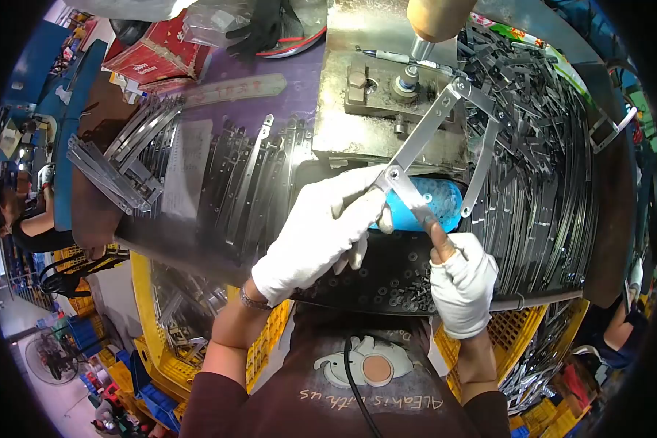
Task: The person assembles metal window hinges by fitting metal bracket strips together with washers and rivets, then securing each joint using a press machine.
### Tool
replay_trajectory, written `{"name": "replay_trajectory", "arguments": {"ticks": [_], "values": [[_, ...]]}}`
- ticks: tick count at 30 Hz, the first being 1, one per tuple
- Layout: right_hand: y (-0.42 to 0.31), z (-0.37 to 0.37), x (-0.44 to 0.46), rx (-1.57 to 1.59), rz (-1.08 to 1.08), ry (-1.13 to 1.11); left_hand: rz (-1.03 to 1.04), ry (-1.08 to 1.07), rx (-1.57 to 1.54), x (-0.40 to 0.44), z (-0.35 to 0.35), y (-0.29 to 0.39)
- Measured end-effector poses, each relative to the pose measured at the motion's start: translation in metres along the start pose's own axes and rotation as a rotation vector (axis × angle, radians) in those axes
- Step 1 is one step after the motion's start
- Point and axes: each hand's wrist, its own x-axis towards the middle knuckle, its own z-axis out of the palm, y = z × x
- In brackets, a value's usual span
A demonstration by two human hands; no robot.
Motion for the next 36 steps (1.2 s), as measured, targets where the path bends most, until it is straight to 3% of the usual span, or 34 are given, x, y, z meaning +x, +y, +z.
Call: {"name": "replay_trajectory", "arguments": {"ticks": [1, 2, 3, 5, 6, 7, 9, 11, 13, 15, 17, 18, 19, 21, 23, 24, 31, 33, 35, 36], "values": [[0.004, 0.001, 0.001, -0.067, -0.021, 0.001, -0.004, -0.003, 0.001, 0.0, 0.0, 0.0], [0.008, 0.001, 0.002, 0.106, 0.041, 0.03, 0.012, 0.027, 0.003, 0.0, -0.001, 0.0], [0.01, 0.007, -0.006, 0.201, 0.213, 0.226, 0.024, 0.058, 0.004, -0.001, -0.002, -0.001], [0.01, -0.006, -0.003, 0.478, 0.639, 0.228, -0.031, 0.135, 0.03, -0.004, -0.005, 0.005], [0.014, -0.009, 0.001, 0.376, 0.502, 0.194, -0.018, 0.155, 0.008, -0.008, -0.007, 0.005], [0.017, -0.011, 0.003, 0.498, 0.597, 0.068, -0.003, 0.176, -0.015, -0.012, -0.009, 0.005], [0.023, -0.009, 0.017, 0.051, 0.18, -0.115, 0.013, 0.193, -0.03, -0.02, -0.012, -0.005], [0.021, -0.001, 0.023, 0.089, 0.129, -0.078, 0.216, 0.29, -0.07, -0.028, -0.015, -0.018], [0.024, 0.002, 0.023, 0.118, 0.013, -0.191, 0.31, 0.383, 0.011, -0.04, -0.018, -0.018], [0.028, -0.002, 0.018, 0.137, 0.0, -0.256, 0.497, 0.4, 0.079, -0.052, -0.038, -0.026], [0.033, -0.005, 0.01, 0.105, 0.137, -0.058, 0.547, 0.489, -0.043, -0.061, -0.041, -0.027], [0.025, -0.017, 0.014, 0.155, 0.256, -0.077, 0.58, 0.56, 0.004, -0.066, -0.048, -0.034], [0.03, -0.022, 0.011, 0.134, 0.25, -0.119, 0.453, 0.492, -0.03, -0.077, -0.061, -0.04], [0.026, -0.016, 0.001, 0.217, 0.17, -0.147, 0.548, 0.466, -0.012, -0.074, -0.066, -0.053], [0.012, -0.001, -0.003, 0.171, -0.017, -0.28, 0.603, 0.59, 0.072, -0.063, -0.061, -0.065], [0.004, 0.008, -0.005, 0.205, -0.044, -0.324, 0.414, 0.528, -0.071, -0.068, -0.05, -0.054], [-0.014, 0.047, -0.01, -0.042, -0.185, -0.407, 0.242, 0.482, -0.105, -0.065, -0.038, -0.067], [-0.018, 0.044, -0.007, -0.013, -0.186, -0.434, 0.235, 0.484, -0.074, -0.065, -0.036, -0.067], [-0.024, 0.038, -0.004, 0.276, -0.05, -0.284, 0.226, 0.448, -0.107, -0.065, -0.034, -0.064], [-0.027, 0.032, 0.0, 0.231, -0.04, -0.326, 0.227, 0.449, -0.084, -0.064, -0.033, -0.064]]}}
